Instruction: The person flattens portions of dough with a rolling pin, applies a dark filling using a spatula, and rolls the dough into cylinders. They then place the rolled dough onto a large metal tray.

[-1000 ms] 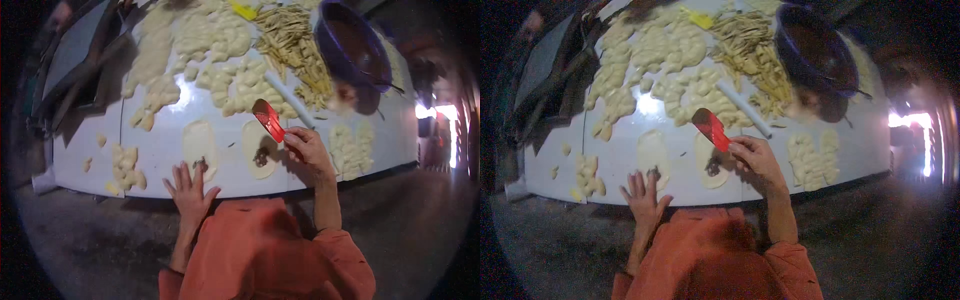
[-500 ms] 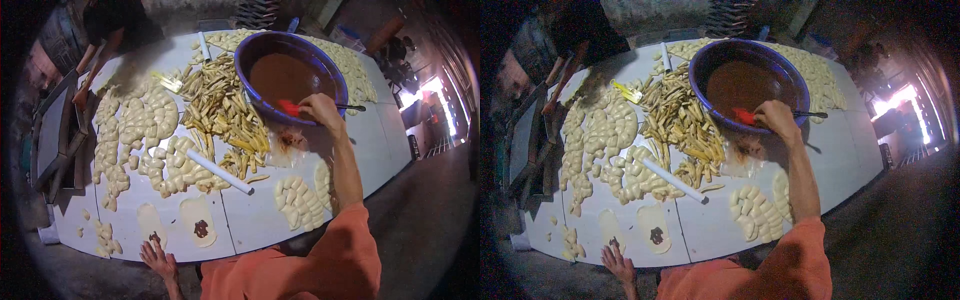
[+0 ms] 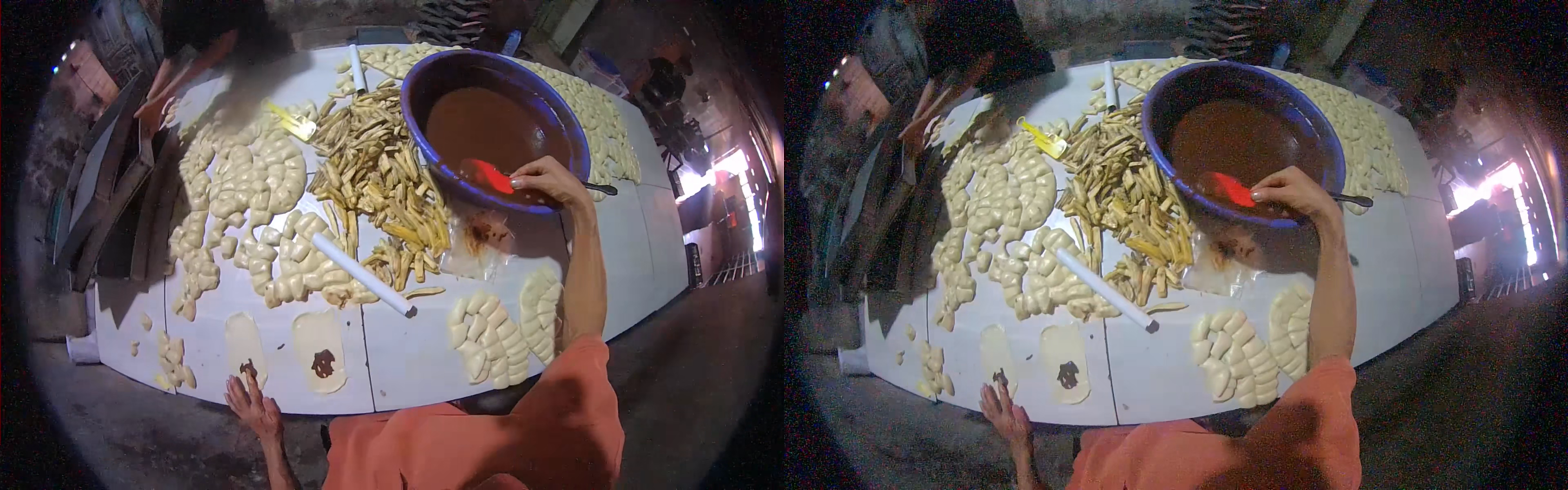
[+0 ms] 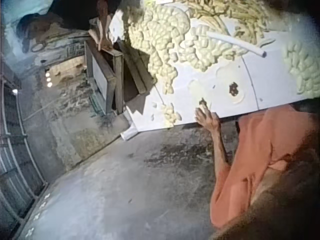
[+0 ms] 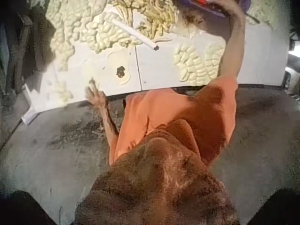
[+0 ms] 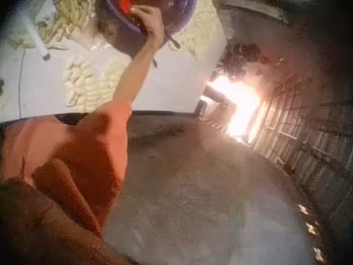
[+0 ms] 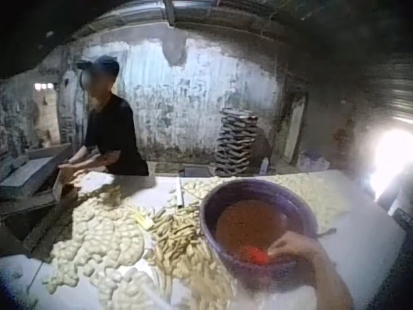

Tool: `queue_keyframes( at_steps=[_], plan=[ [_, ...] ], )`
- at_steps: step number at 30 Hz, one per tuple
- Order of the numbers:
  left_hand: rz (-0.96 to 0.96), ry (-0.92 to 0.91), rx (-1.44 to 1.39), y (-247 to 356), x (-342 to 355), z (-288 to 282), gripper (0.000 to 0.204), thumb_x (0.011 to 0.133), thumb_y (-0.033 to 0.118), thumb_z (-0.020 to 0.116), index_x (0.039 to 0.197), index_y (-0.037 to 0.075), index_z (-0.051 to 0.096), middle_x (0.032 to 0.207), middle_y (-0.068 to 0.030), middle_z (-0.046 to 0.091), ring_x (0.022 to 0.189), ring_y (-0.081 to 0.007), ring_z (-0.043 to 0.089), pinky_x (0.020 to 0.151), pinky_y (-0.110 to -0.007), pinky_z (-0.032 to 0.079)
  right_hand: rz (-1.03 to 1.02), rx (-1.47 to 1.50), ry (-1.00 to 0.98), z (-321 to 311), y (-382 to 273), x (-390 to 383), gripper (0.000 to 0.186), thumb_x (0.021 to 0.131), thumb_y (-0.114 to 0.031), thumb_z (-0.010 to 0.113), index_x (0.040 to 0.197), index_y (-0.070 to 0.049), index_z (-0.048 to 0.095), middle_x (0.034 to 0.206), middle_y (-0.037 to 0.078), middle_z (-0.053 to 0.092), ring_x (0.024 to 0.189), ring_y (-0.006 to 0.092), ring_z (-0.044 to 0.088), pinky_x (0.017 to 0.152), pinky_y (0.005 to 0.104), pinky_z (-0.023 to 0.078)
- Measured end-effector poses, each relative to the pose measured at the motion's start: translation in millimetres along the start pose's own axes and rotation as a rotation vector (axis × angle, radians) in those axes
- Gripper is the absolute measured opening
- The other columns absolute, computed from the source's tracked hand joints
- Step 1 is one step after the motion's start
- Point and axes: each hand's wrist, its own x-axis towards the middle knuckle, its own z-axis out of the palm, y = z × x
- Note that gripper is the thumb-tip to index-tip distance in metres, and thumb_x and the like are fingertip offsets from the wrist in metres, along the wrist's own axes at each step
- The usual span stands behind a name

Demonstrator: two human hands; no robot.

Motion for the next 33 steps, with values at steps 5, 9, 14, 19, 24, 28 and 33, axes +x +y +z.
queue_keyframes(
  at_steps=[5, 9, 14, 19, 24, 28, 33],
  plan=[
    [0.08, 0.139, -0.107, -16.1, -10.6, 5.7, 0.059, 0.103, 0.036, 0.045, 0.156, 0.011, 0.048, 0.162, -0.0233, 0.038, 0.149, -0.0457, 0.034, 0.122, -0.063, 0.019, -0.053, 0.1, 0.019, 33.6, -50.5, -29.9, 0.032, 0.091, -0.025, 0.079, 0.108, 0.002, 0.077, 0.068, 0.001, 0.063, 0.051, 0.0052, 0.05, 0.044, 0.0227, 0.033],
    [-0.014, 0.091, -0.163, -8.3, -8.7, -1.5, 0.065, 0.099, 0.041, 0.053, 0.153, 0.005, 0.049, 0.161, -0.0266, 0.037, 0.149, -0.0472, 0.033, 0.118, -0.065, 0.021, -0.163, 0.019, -0.051, 80.9, -107.4, -48.4, 0.032, 0.089, -0.025, 0.078, 0.106, 0.002, 0.078, 0.088, 0.005, 0.075, 0.079, 0.0106, 0.066, 0.074, 0.0298, 0.053],
    [-0.001, 0.087, -0.204, 6.8, 4.4, 1.9, 0.075, 0.093, 0.037, 0.063, 0.155, 0.002, 0.04, 0.162, -0.0284, 0.033, 0.15, -0.0459, 0.031, 0.12, -0.065, 0.017, -0.248, 0.051, -0.252, 179.1, -147.0, -65.1, 0.025, 0.091, -0.018, 0.074, 0.108, 0.001, 0.078, 0.083, 0.003, 0.073, 0.063, 0.0063, 0.059, 0.057, 0.0231, 0.046],
    [-0.038, 0.115, -0.279, 9.1, -0.9, -6.9, 0.079, 0.093, 0.044, 0.069, 0.155, 0.005, 0.041, 0.163, -0.0273, 0.032, 0.152, -0.0448, 0.028, 0.12, -0.065, 0.019, -0.681, -0.148, -0.412, 331.0, -193.8, -67.3, 0.026, 0.094, -0.02, 0.076, 0.108, 0.002, 0.076, 0.074, 0.005, 0.07, 0.062, 0.0088, 0.059, 0.056, 0.0277, 0.047],
    [-0.061, 0.051, -0.325, 13.1, 6.2, -23.6, 0.081, 0.093, 0.05, 0.07, 0.159, 0.012, 0.039, 0.165, -0.0305, 0.023, 0.153, -0.0468, 0.023, 0.119, -0.066, 0.019, -0.822, -0.48, -0.271, 431.9, -206.4, -79.2, 0.023, 0.092, -0.025, 0.074, 0.106, -0.007, 0.077, 0.086, 0.012, 0.074, 0.074, 0.0272, 0.071, 0.066, 0.0382, 0.054],
    [-0.014, 0.028, -0.324, 14.0, 25.1, -33.7, 0.078, 0.093, 0.056, 0.068, 0.157, 0.018, 0.046, 0.165, -0.0299, 0.022, 0.152, -0.0495, 0.023, 0.117, -0.067, 0.022, -0.861, -0.585, -0.104, 447.2, -212.3, -86.7, 0.014, 0.091, -0.023, 0.07, 0.099, -0.011, 0.073, 0.083, 0.009, 0.069, 0.075, 0.0319, 0.07, 0.066, 0.0435, 0.055],
    [-0.066, -0.137, -0.249, 17.0, 45.0, -38.8, 0.078, 0.093, 0.058, 0.066, 0.157, 0.018, 0.047, 0.166, -0.029, 0.023, 0.153, -0.049, 0.02, 0.118, -0.07, 0.02, -0.907, -0.64, 0.039, 452.0, -210.2, -92.0, 0.008, 0.089, -0.018, 0.069, 0.095, -0.013, 0.068, 0.079, 0.007, 0.065, 0.074, 0.0288, 0.069, 0.062, 0.0424, 0.054]
  ],
)
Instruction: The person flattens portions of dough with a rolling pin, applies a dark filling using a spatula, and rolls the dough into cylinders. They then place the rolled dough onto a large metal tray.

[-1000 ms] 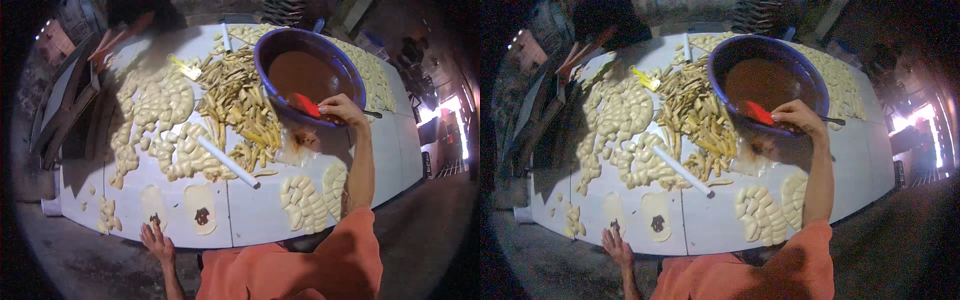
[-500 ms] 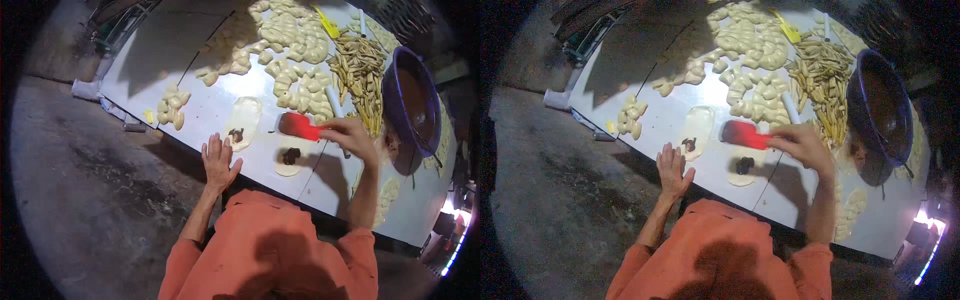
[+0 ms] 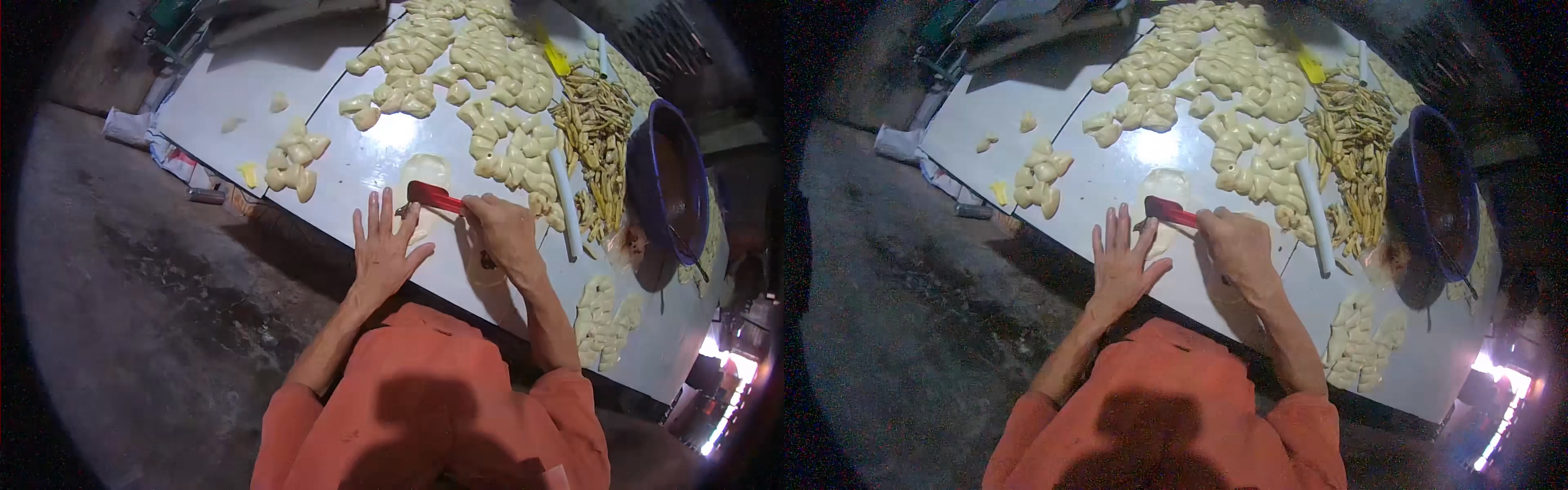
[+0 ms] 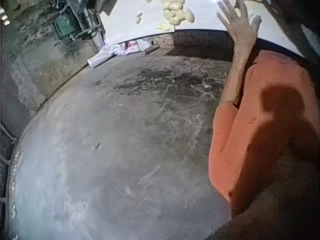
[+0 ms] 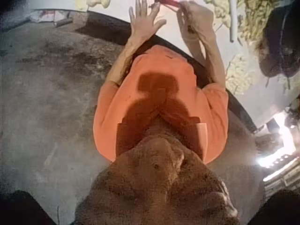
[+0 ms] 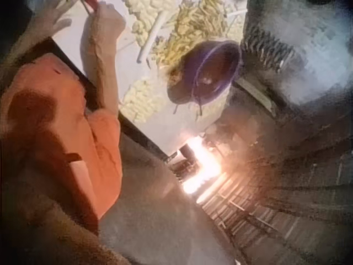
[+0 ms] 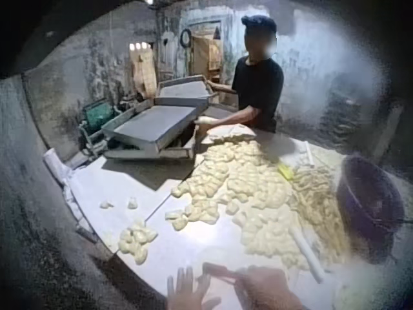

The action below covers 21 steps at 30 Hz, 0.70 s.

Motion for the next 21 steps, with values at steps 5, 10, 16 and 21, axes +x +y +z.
queue_keyframes(
  at_steps=[5, 10, 16, 21],
  plan=[
    [0.013, -0.015, 0.005, -9.5, -15.9, 3.3, 0.081, 0.094, 0.061, 0.064, 0.159, 0.019, 0.042, 0.167, -0.0303, 0.019, 0.155, -0.0495, 0.017, 0.118, -0.072, 0.013, 0.043, 0.039, 0.051, -3.9, -6.8, -13.3, 0.009, 0.091, -0.017, 0.069, 0.098, -0.011, 0.068, 0.077, 0.007, 0.063, 0.073, 0.029, 0.068, 0.062, 0.0424, 0.053],
    [0.046, -0.067, 0.061, -13.9, -33.3, 3.6, 0.084, 0.095, 0.064, 0.06, 0.162, 0.021, 0.036, 0.168, -0.03, 0.017, 0.155, -0.049, 0.014, 0.119, -0.072, 0.01, 0.109, 0.137, 0.111, 2.3, -4.6, -25.1, 0.011, 0.093, -0.019, 0.069, 0.101, -0.012, 0.071, 0.079, 0.009, 0.065, 0.073, 0.0295, 0.068, 0.064, 0.0433, 0.053],
    [-0.049, -0.083, 0.031, -7.1, -27.7, -2.3, 0.087, 0.096, 0.065, 0.057, 0.163, 0.015, 0.033, 0.168, -0.0309, 0.015, 0.155, -0.0499, 0.013, 0.12, -0.071, 0.009, 0.256, 0.434, 0.11, 10.7, 6.0, -34.6, 0.017, 0.094, -0.02, 0.068, 0.105, -0.008, 0.073, 0.09, 0.015, 0.071, 0.08, 0.0352, 0.07, 0.07, 0.0424, 0.055],
    [0.009, -0.162, 0.062, -6.7, -24.4, 8.9, 0.088, 0.094, 0.063, 0.061, 0.163, 0.015, 0.034, 0.168, -0.0313, 0.013, 0.157, -0.0489, 0.011, 0.119, -0.073, 0.007, 0.549, 0.634, -0.128, -13.9, 13.1, -41.3, 0.024, 0.091, -0.023, 0.07, 0.099, 0.0, 0.072, 0.08, 0.02, 0.071, 0.076, 0.0355, 0.07, 0.071, 0.0424, 0.054]
  ],
)
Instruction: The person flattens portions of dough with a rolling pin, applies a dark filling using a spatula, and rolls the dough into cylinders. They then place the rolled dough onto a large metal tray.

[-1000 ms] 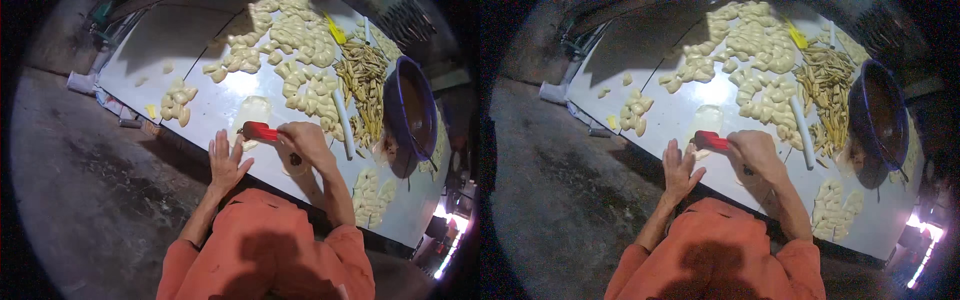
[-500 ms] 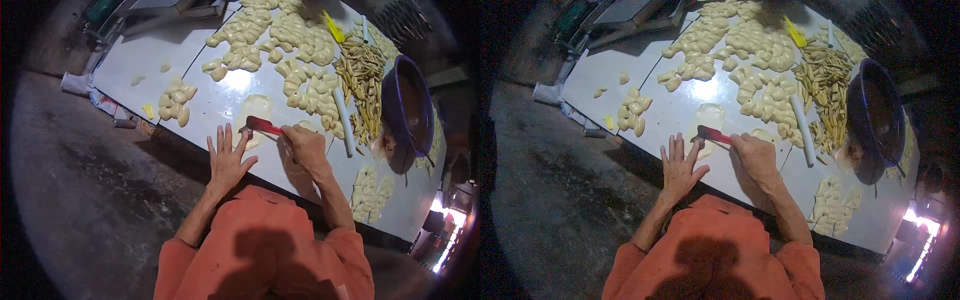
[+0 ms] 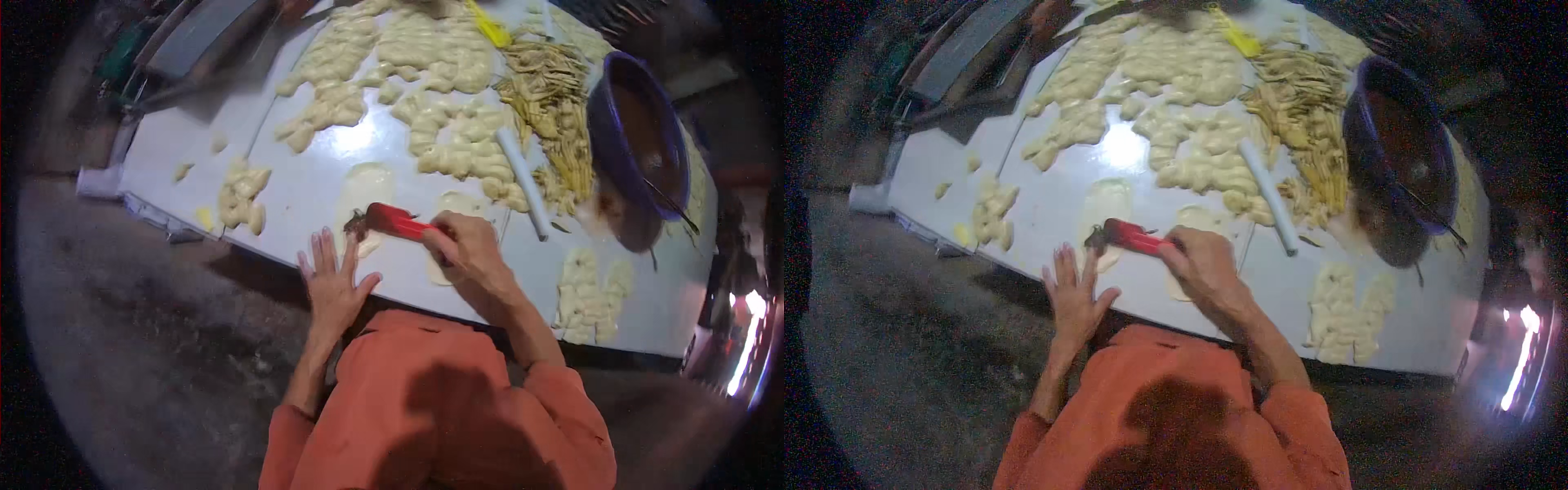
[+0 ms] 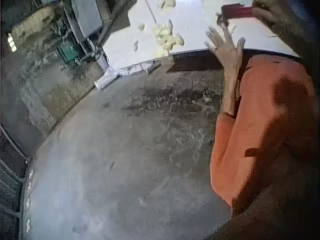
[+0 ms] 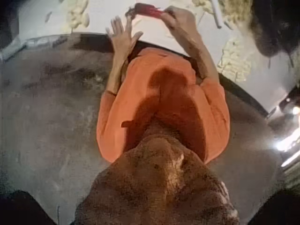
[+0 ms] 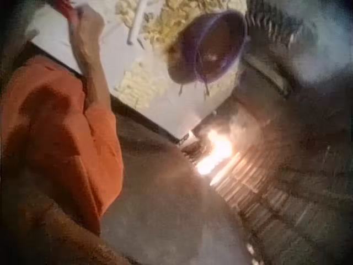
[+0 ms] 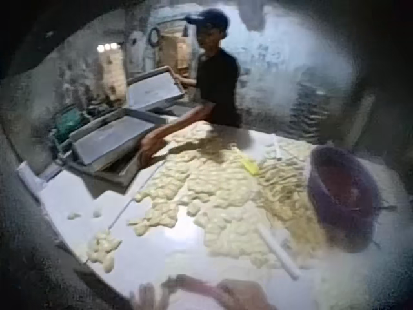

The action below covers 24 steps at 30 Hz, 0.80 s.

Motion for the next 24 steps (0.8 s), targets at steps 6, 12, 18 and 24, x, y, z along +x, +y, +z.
queue_keyframes(
  at_steps=[6, 12, 18, 24],
  plan=[
    [-0.073, -0.011, 0.047, -26.4, -27.8, -1.0, 0.08, 0.098, 0.062, 0.057, 0.162, 0.017, 0.038, 0.17, -0.0252, 0.016, 0.157, -0.0463, 0.012, 0.122, -0.068, 0.005, 0.21, 0.647, 0.256, -69.5, 52.4, 0.1, 0.019, 0.1, -0.018, 0.068, 0.108, -0.002, 0.064, 0.082, 0.001, 0.065, 0.07, 0.0091, 0.065, 0.059, 0.0229, 0.05],
    [0.082, 0.122, 0.119, -36.4, -21.4, 30.7, 0.076, 0.103, 0.069, 0.037, 0.161, 0.019, 0.039, 0.171, -0.0211, 0.019, 0.157, -0.0451, 0.013, 0.122, -0.068, 0.007, 0.224, -0.788, 1.143, -225.1, 121.2, -48.5, 0.036, 0.096, -0.01, 0.061, 0.13, -0.016, 0.07, 0.1, 0.013, 0.07, 0.095, 0.0343, 0.069, 0.083, 0.0478, 0.055],
    [0.05, 0.11, 0.121, -35.8, -24.4, 23.9, 0.074, 0.104, 0.068, 0.036, 0.161, 0.021, 0.041, 0.17, -0.0208, 0.022, 0.157, -0.0439, 0.016, 0.122, -0.067, 0.008, 0.358, -1.066, 0.981, -214.5, 120.6, -84.8, 0.047, 0.084, -0.005, 0.063, 0.128, -0.021, 0.071, 0.093, 0.011, 0.06, 0.082, 0.0338, 0.065, 0.075, 0.0469, 0.056],
    [0.074, 0.116, 0.112, -38.6, -21.8, 28.2, 0.074, 0.104, 0.069, 0.035, 0.16, 0.021, 0.043, 0.17, -0.0208, 0.024, 0.157, -0.0434, 0.018, 0.122, -0.066, 0.006, 0.567, -0.548, 0.981, -256.1, 89.0, -99.0, 0.033, 0.101, -0.025, 0.06, 0.131, -0.017, 0.07, 0.112, 0.02, 0.074, 0.105, 0.042, 0.069, 0.09, 0.0482, 0.053]
  ],
)
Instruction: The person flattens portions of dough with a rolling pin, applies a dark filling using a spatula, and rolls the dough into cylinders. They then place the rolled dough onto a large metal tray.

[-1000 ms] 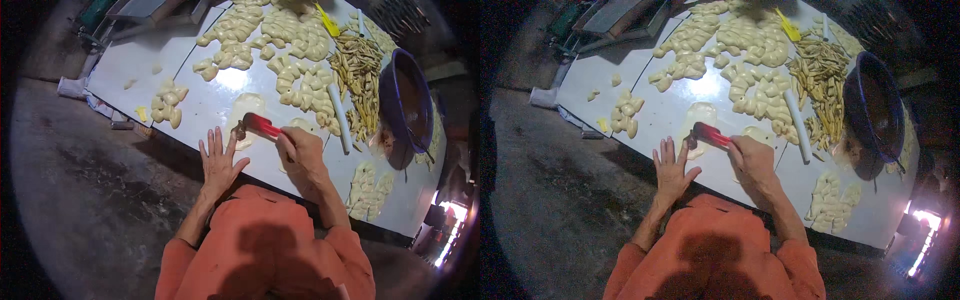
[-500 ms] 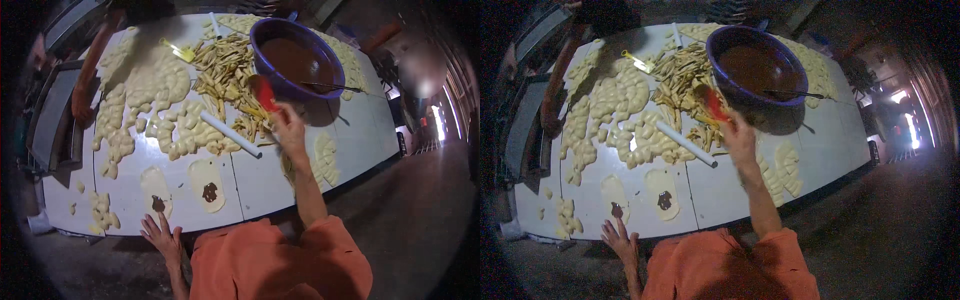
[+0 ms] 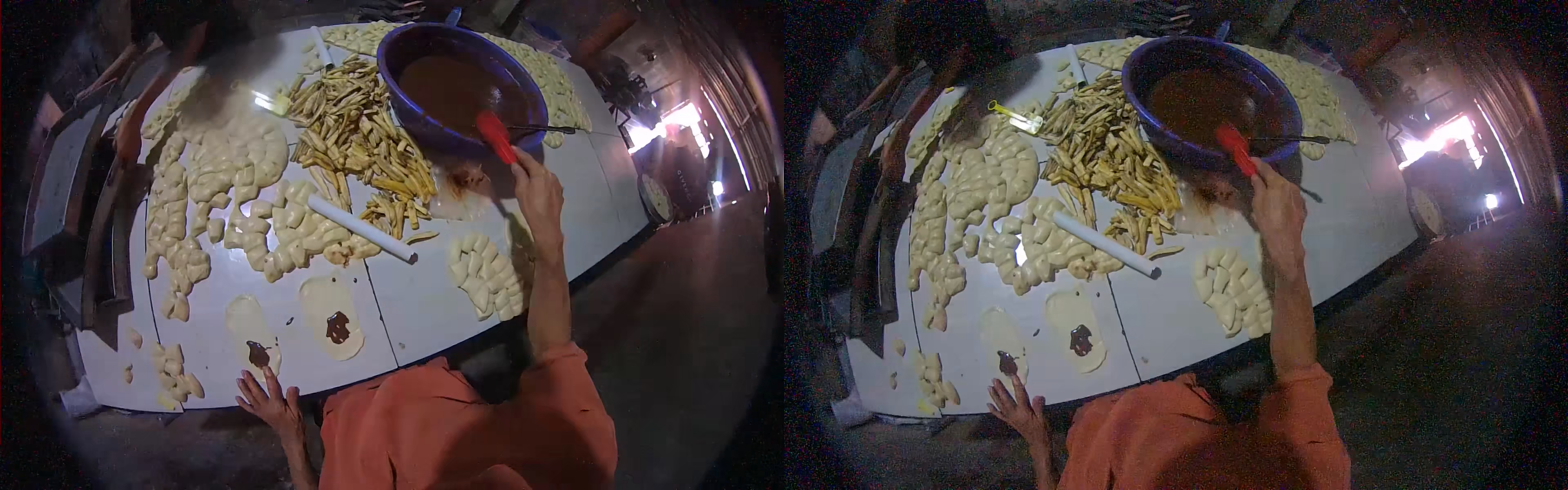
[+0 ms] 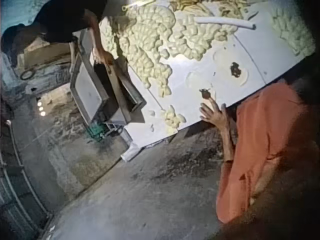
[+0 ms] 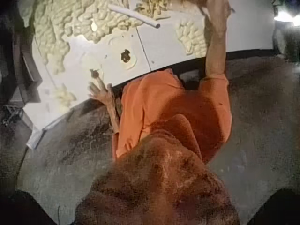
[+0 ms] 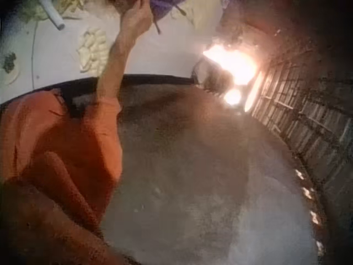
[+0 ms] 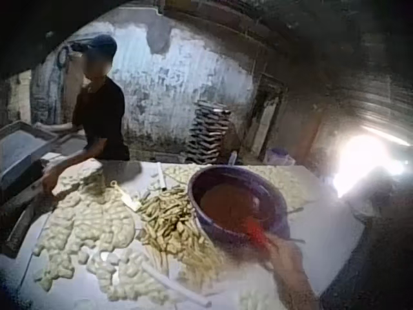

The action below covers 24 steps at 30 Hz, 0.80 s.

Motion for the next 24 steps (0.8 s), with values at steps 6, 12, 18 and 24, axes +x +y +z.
queue_keyframes(
  at_steps=[6, 12, 18, 24],
  plan=[
    [0.079, 0.077, 0.023, -12.1, -6.1, 10.8, 0.073, 0.104, 0.068, 0.036, 0.157, 0.019, 0.047, 0.168, -0.0219, 0.026, 0.155, -0.0445, 0.021, 0.122, -0.068, 0.008, 0.094, 0.225, -0.166, 30.2, 19.4, -37.6, 0.039, 0.099, -0.035, 0.062, 0.13, -0.013, 0.071, 0.091, 0.015, 0.076, 0.088, 0.032, 0.073, 0.08, 0.042, 0.053],
    [0.077, 0.095, 0.006, -12.7, -8.1, 13.2, 0.068, 0.104, 0.067, 0.038, 0.153, 0.022, 0.052, 0.167, -0.0195, 0.031, 0.154, -0.0423, 0.025, 0.121, -0.067, 0.009, 0.114, 0.355, -0.201, 113.2, 31.1, -53.8, 0.035, 0.094, -0.027, 0.069, 0.121, -0.004, 0.068, 0.083, 0.012, 0.072, 0.076, 0.028, 0.07, 0.073, 0.0401, 0.053],
    [0.054, 0.028, -0.021, -8.8, -5.7, 3.7, 0.069, 0.104, 0.066, 0.04, 0.154, 0.019, 0.051, 0.166, -0.0222, 0.031, 0.153, -0.0454, 0.027, 0.121, -0.069, 0.008, -0.297, 0.124, 0.151, 144.3, -3.7, -37.2, 0.032, 0.095, -0.023, 0.067, 0.117, -0.001, 0.068, 0.105, 0.021, 0.068, 0.098, 0.0381, 0.067, 0.089, 0.0459, 0.052],
    [0.08, 0.041, 0.03, -10.2, -6.7, 5.0, 0.07, 0.104, 0.066, 0.038, 0.154, 0.018, 0.051, 0.166, -0.0222, 0.032, 0.152, -0.0447, 0.028, 0.121, -0.068, 0.009, -0.322, 0.318, -0.136, 177.5, -68.5, 1.1, 0.031, 0.095, -0.027, 0.066, 0.113, -0.002, 0.071, 0.109, 0.02, 0.07, 0.101, 0.0373, 0.069, 0.087, 0.0476, 0.053]
  ],
)
